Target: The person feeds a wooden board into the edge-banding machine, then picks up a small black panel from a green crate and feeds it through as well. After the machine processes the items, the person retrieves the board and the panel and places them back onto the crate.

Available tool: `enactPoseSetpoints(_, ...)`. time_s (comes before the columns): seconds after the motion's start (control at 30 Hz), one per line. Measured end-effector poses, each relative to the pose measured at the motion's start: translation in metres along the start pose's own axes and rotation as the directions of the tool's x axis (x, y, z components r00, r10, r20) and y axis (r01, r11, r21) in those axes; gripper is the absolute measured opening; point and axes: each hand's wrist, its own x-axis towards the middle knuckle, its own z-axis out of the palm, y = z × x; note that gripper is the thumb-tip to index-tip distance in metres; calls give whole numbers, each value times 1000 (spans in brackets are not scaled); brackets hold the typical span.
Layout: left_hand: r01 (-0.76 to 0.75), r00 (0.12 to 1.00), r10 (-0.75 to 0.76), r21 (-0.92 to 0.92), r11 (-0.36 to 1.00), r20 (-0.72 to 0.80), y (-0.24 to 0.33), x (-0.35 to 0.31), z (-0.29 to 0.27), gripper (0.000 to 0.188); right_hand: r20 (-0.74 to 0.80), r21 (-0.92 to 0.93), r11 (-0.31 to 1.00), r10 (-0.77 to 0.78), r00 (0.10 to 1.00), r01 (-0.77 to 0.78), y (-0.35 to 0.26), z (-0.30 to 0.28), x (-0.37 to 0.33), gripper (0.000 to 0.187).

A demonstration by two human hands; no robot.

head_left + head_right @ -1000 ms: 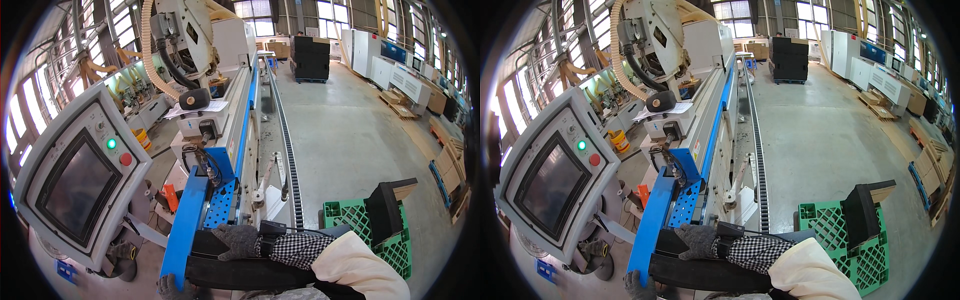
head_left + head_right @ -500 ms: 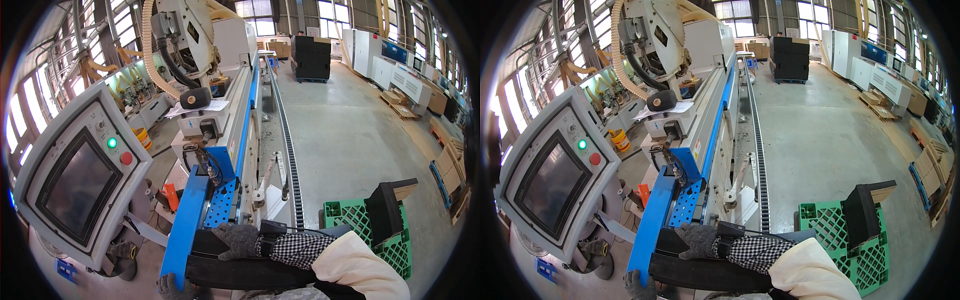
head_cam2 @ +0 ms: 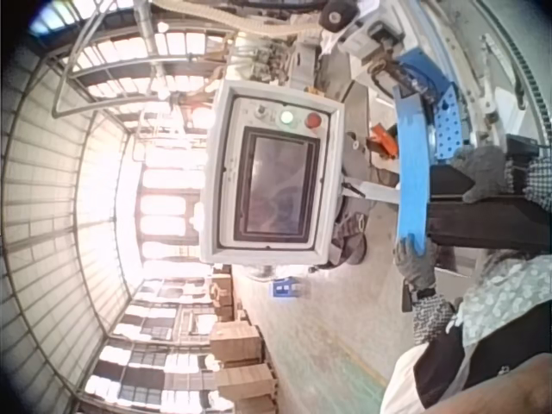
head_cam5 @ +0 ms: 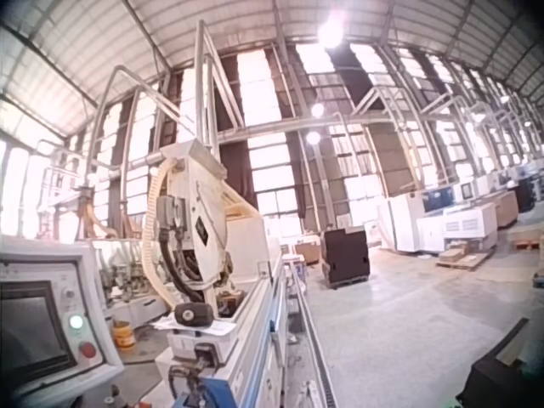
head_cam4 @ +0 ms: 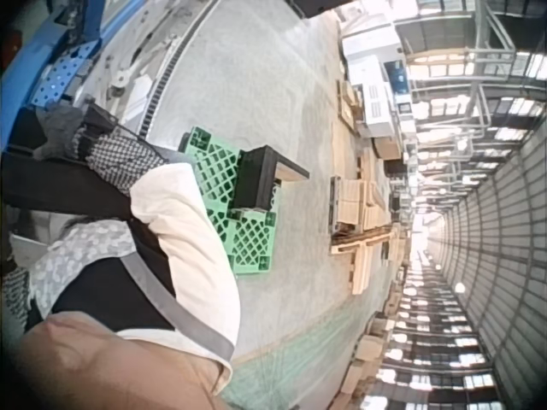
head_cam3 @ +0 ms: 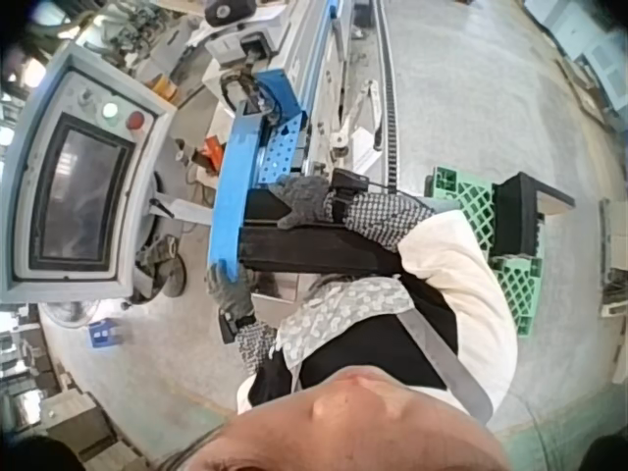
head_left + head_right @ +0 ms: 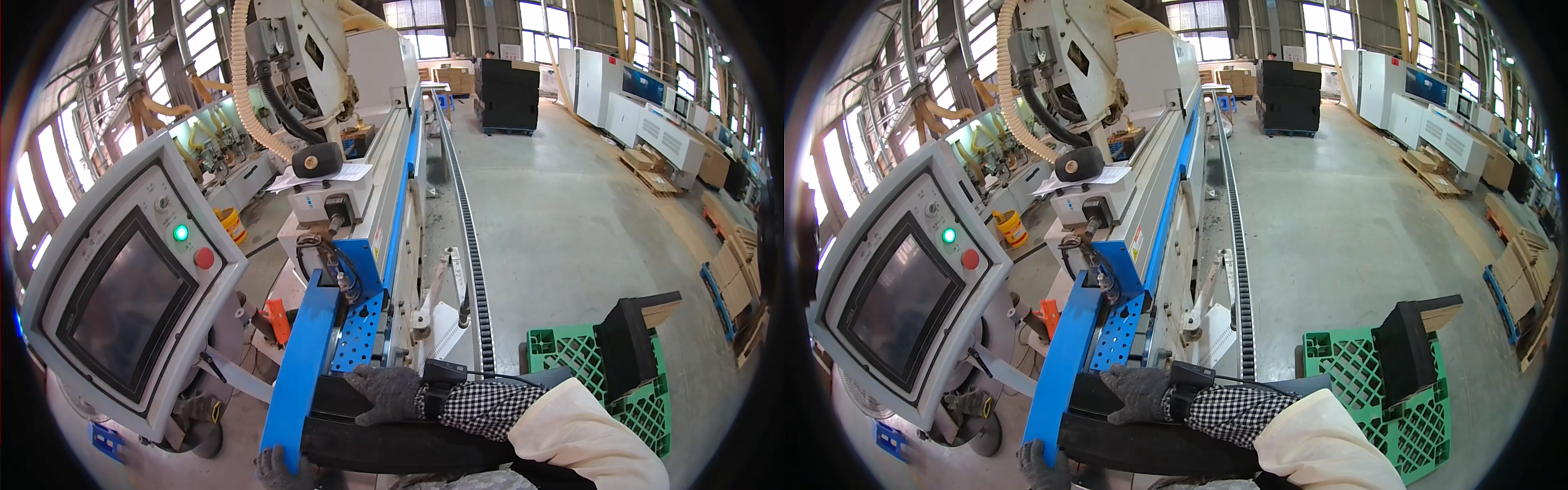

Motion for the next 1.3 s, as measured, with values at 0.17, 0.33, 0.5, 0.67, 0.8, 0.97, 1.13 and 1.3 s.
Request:
enactPoseSetpoints(0.17,18,1000,-18,-4,1000,8,-1,-2,-2,59,-3,11,1000,-8,1000,8,-3,0,0,103)
enactPoseSetpoints(0.33,13,1000,-13,4,1000,-13,-2,-4,0,59,130,58,998,29,991,-37,-7,-12,-1,106)
enactPoseSetpoints(0.5,14,1000,-14,1,1000,-7,0,-2,0,59,-28,18,1000,-16,999,16,1,4,0,102)
enactPoseSetpoints(0.67,-8,1000,7,-26,1000,-19,1,1,-4,57,-11,19,1000,-7,1000,7,-1,2,0,102)
enactPoseSetpoints(0.8,-4,1000,4,-14,1000,-23,2,0,-5,56,15,27,999,-19,1000,18,-4,-6,-1,102)
enactPoseSetpoints(0.97,-28,999,27,-21,999,-35,4,1,-5,55,-3,2,1000,-10,1000,10,-1,1,-1,104)
enactPoseSetpoints(1.13,-48,997,50,24,999,-63,-32,-20,27,59,19,12,1000,-9,1000,9,-3,3,-1,104)
enactPoseSetpoints(1.3,-7,1000,7,29,1000,-12,-50,-30,47,70,3,1,1000,-5,1000,5,-2,2,-2,104)
